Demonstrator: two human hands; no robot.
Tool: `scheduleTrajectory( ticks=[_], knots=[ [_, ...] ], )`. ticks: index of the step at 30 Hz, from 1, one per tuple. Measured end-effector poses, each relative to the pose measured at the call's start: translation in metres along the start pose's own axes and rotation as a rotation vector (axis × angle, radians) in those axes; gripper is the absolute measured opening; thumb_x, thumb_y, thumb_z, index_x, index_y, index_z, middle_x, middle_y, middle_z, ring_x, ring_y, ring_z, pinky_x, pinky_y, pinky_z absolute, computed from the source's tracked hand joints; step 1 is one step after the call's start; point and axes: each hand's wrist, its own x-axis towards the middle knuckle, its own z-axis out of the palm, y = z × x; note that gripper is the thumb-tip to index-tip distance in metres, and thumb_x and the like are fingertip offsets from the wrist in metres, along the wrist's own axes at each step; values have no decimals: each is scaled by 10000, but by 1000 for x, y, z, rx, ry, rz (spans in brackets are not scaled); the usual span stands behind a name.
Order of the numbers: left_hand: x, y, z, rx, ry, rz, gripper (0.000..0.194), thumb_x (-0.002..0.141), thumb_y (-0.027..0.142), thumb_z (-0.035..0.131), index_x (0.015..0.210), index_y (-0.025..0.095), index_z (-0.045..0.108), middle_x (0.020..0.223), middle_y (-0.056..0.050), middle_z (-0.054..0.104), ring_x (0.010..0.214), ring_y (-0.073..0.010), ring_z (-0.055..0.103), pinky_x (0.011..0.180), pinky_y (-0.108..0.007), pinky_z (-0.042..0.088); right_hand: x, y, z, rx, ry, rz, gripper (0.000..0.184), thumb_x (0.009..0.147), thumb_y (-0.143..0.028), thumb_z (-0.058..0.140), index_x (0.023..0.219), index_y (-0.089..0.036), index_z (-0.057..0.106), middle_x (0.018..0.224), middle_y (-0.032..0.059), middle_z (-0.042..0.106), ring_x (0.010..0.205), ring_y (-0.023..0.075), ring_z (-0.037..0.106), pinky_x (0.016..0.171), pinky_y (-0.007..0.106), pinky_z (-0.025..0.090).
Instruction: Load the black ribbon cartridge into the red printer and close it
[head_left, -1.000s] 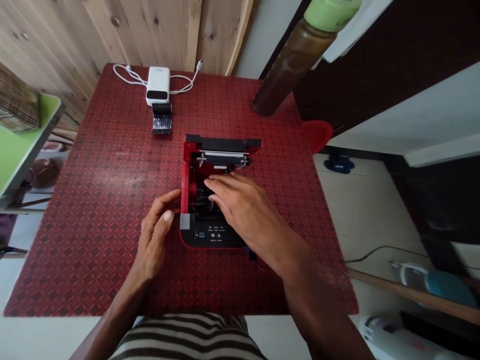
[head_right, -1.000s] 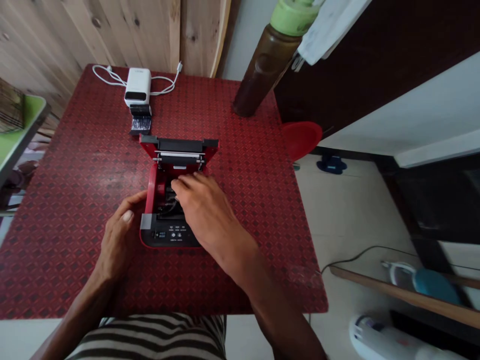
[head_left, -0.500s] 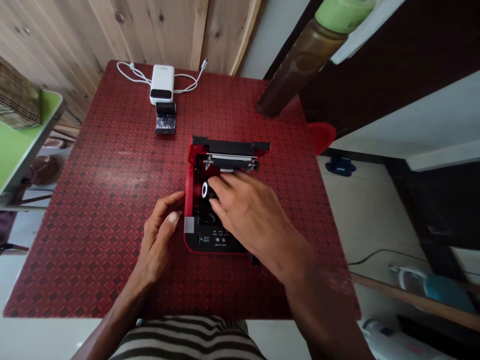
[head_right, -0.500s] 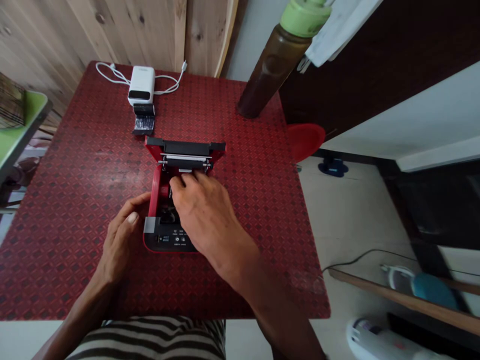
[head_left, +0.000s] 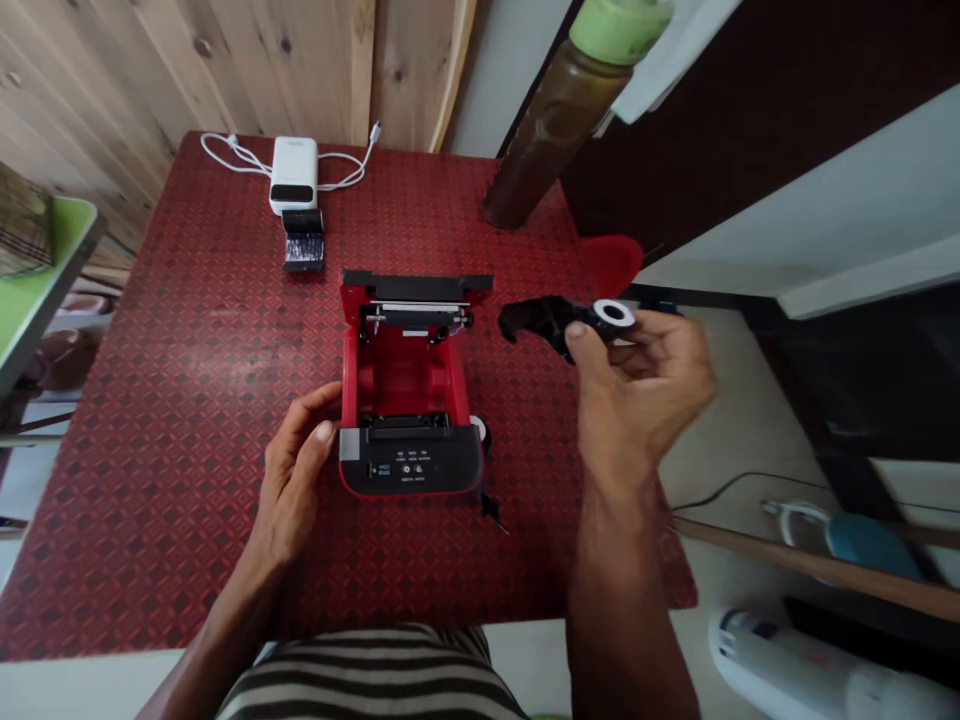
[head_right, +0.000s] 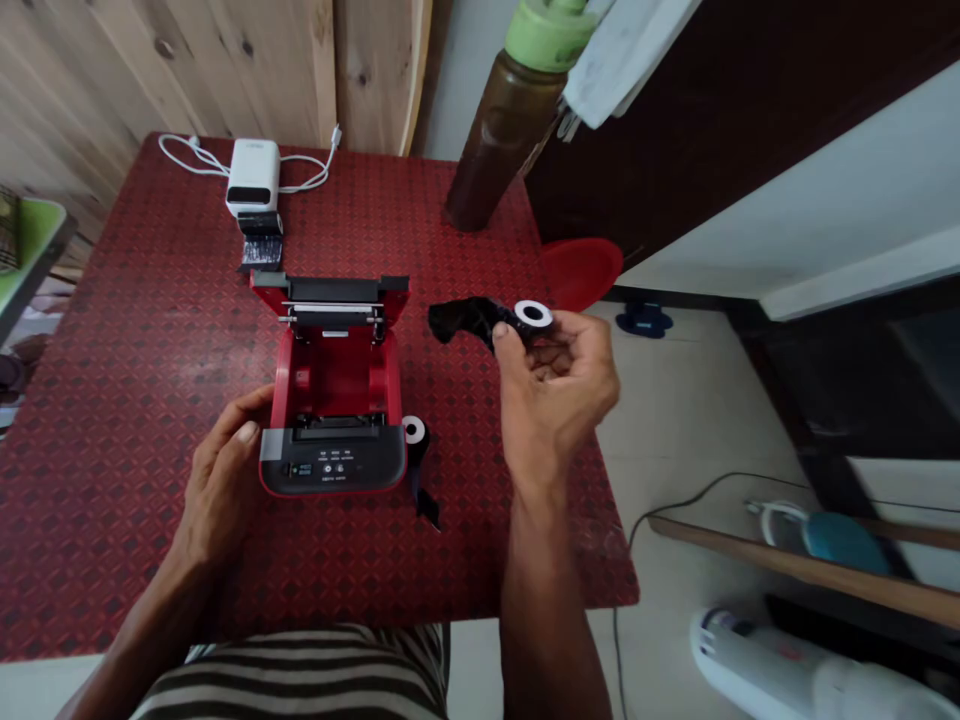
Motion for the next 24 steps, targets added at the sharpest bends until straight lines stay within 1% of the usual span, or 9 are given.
scheduleTrajectory(
  ticks=[1, 2, 3, 7, 8, 10, 14, 19, 24],
  knots=[
    [0, 1, 0, 18, 1, 11, 509, 1098, 588, 669, 1481, 267, 766, 1438, -97, 797, 1309, -347, 737, 1157, -483, 536, -2, 8, 7, -14, 32, 25, 289, 861, -398, 862, 1044, -269, 678, 936, 27, 784, 783, 229, 729, 749, 401, 619],
    [1, 2, 1, 29, 1, 18, 511, 1097, 589, 667, 1478, 262, 768, 1424, -96, 802, 1296, -346, 741, 1154, -485, 539, -5, 15, 13, -32, 20, 42, 303, 846, -397, 861, 1040, -268, 666, 925, 28, 781, 774, 232, 728, 734, 397, 610],
    [1, 3, 1, 31, -1, 20, 511, 1098, 587, 665, 1478, 261, 767, 1413, -94, 806, 1290, -344, 743, 1154, -486, 541, -9, 19, 18, -43, -51, 54, 305, 843, -396, 849, 1047, -263, 664, 916, 32, 784, 768, 236, 732, 722, 396, 604],
    [1, 2, 1, 3, -12, 8, 496, 1112, 566, 655, 1495, 266, 754, 1411, -89, 808, 1346, -346, 728, 1184, -487, 533, -26, 23, 26, 13, -555, 36, 243, 895, -388, 780, 1073, -240, 711, 979, 63, 844, 838, 248, 802, 750, 396, 631],
    [1, 2, 1, 8, -10, 10, 492, 1115, 563, 653, 1494, 265, 754, 1419, -89, 806, 1351, -345, 727, 1182, -481, 532, -29, 22, 26, 33, -647, 22, 222, 905, -375, 773, 1077, -241, 728, 1011, 63, 862, 868, 245, 819, 767, 389, 642],
    [1, 2, 1, 33, -4, 19, 491, 1116, 564, 653, 1487, 261, 758, 1431, -87, 802, 1340, -342, 732, 1172, -470, 533, -30, 19, 24, 50, -745, -3, 189, 909, -336, 767, 1076, -249, 761, 1043, 50, 885, 896, 237, 838, 787, 380, 658],
    [1, 2, 1, 39, 3, 19, 506, 1101, 580, 666, 1481, 259, 761, 1421, -89, 806, 1325, -346, 740, 1173, -480, 540, -23, 15, 21, 34, -849, -59, 208, 919, -249, 745, 1118, -259, 805, 1099, 49, 899, 950, 252, 849, 873, 427, 677],
    [1, 1, 0, 24, -3, -2, 504, 1102, 574, 660, 1494, 271, 755, 1420, -85, 805, 1341, -353, 730, 1199, -504, 529, -21, 16, 18, 10, -877, -98, 340, 953, -224, 741, 1286, -264, 797, 1275, 77, 882, 1163, 292, 843, 1048, 526, 664],
    [1, 2, -1, 25, -14, 14, 470, 1117, 541, 652, 1488, 270, 752, 1439, -76, 799, 1361, -347, 721, 1195, -489, 514, -23, 22, 7, 37, -870, -29, 468, 986, -281, 754, 1451, -235, 732, 1369, 121, 853, 1155, 287, 846, 1012, 521, 685]
  ],
)
